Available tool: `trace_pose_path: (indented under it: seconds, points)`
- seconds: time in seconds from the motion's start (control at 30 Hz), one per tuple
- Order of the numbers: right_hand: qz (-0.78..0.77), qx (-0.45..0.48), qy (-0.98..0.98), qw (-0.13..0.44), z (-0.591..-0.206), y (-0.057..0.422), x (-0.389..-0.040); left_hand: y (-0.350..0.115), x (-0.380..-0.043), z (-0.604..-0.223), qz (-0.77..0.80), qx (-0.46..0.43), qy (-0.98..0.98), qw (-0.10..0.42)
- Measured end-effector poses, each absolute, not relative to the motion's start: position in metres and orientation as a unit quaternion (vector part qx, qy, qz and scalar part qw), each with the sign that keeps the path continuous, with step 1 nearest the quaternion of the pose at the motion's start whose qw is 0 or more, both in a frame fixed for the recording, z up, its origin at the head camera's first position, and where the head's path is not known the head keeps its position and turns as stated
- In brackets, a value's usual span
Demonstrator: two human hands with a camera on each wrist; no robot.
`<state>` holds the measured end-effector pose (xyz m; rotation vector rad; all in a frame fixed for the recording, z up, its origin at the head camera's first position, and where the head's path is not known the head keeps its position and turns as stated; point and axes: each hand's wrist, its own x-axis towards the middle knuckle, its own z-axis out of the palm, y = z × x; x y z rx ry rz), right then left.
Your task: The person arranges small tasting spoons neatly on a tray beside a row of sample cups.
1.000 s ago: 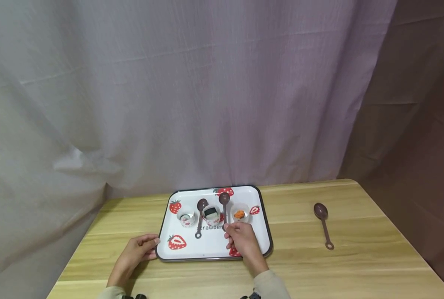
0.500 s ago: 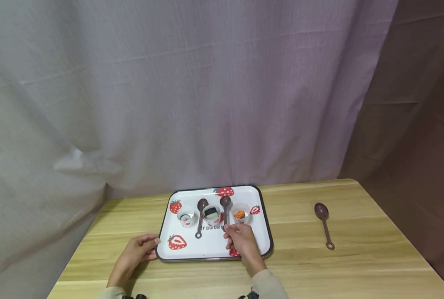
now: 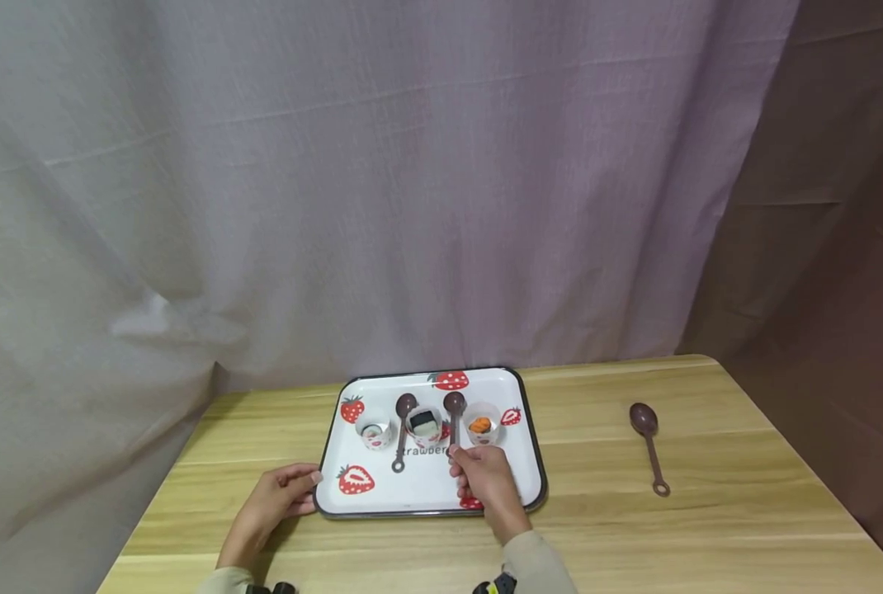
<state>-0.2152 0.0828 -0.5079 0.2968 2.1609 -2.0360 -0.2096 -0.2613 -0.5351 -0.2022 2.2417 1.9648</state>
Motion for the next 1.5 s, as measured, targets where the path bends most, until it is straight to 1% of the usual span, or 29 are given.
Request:
trace_pose_path:
  seconds: [0.27,0.53,0.7,1.0,1.37,1.5]
  points:
    - [-0.660,0.078,0.743,0.079,-0.5073,0.0862,-0.2126,-0.2572,-0.2116,-0.5350,0.654,-0.070,0.749,0.075]
    - [-0.575,0.068,0.812,0.066,-0.5043,0.0867,-0.2123,-0.2609,-0.2078,-0.5319,0.662,-0.058,0.743,0.078]
    - [-0.541,0.068,0.836,0.069,-0.5038,0.0879,-0.2134,-0.2597,-0.2068,-0.5312,0.659,-0.058,0.746,0.078]
    - [-0.529,0.073,0.841,0.089,-0.5014,0.0893,-0.2153,-0.2580,-0.2088,-0.5298,0.652,-0.077,0.751,0.077]
    - [-0.521,0.061,0.848,0.071,-0.5045,0.0888,-0.2166,-0.2588,-0.2130,-0.5336,0.650,-0.084,0.752,0.071]
    - [-0.514,0.062,0.853,0.074,-0.5067,0.0892,-0.2170,-0.2586,-0.2111,-0.5340,0.651,-0.079,0.751,0.073]
